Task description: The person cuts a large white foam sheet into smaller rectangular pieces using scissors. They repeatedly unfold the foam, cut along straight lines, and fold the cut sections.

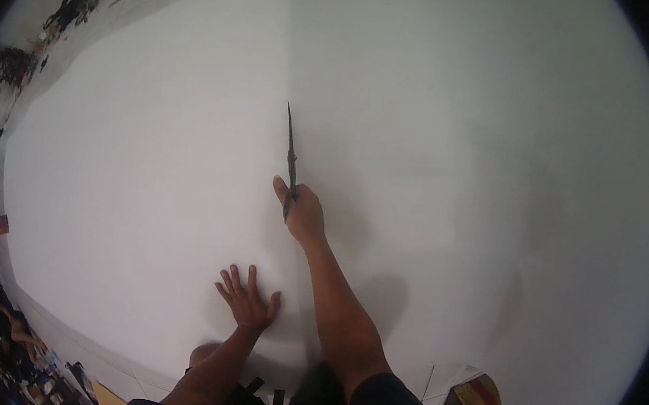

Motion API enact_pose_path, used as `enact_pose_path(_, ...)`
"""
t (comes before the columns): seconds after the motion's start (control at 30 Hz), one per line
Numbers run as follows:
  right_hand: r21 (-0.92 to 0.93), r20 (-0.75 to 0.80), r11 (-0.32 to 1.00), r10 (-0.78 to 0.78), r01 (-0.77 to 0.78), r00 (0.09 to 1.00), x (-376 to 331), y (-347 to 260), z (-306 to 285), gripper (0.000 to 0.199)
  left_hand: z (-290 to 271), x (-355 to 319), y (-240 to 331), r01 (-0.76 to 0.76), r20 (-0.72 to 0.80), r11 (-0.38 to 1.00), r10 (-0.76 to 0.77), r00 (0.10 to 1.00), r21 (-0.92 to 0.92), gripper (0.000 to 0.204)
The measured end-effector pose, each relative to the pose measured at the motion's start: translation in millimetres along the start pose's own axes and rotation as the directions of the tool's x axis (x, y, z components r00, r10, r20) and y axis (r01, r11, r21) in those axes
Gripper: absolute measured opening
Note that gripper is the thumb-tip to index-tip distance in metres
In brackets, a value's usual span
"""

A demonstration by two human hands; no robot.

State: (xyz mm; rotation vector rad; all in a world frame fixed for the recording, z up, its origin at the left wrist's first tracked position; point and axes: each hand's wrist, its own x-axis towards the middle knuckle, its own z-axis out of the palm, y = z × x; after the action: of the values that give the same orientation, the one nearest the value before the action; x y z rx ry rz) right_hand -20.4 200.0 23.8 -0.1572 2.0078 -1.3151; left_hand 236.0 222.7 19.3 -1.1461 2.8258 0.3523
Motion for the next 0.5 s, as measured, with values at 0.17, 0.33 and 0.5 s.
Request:
enact_pose_path(0.17,-0.09,-0.041,0.995,-0.053,0.049,0.998,28,5,-2,0.058,-14,84,5,0.035,-0.236,0.991,-0.065,0.97,-0.126,0.064)
enact_pose_path(0.33,0.026,0.075,1.0,0.012,-0.014,0.997,24,-6,0,0.058,-71,326,9,0.041,-0.362,0.998,-0.058,0.93,-0.055,0.06)
enact_pose_path(0.5,-0.061,0.06,0.997,0.054,-0.05,0.997,21,-6,-12,0.053,-18,345,21,0.075,-0.268,0.997,-0.068,0.961,0.016,0.065)
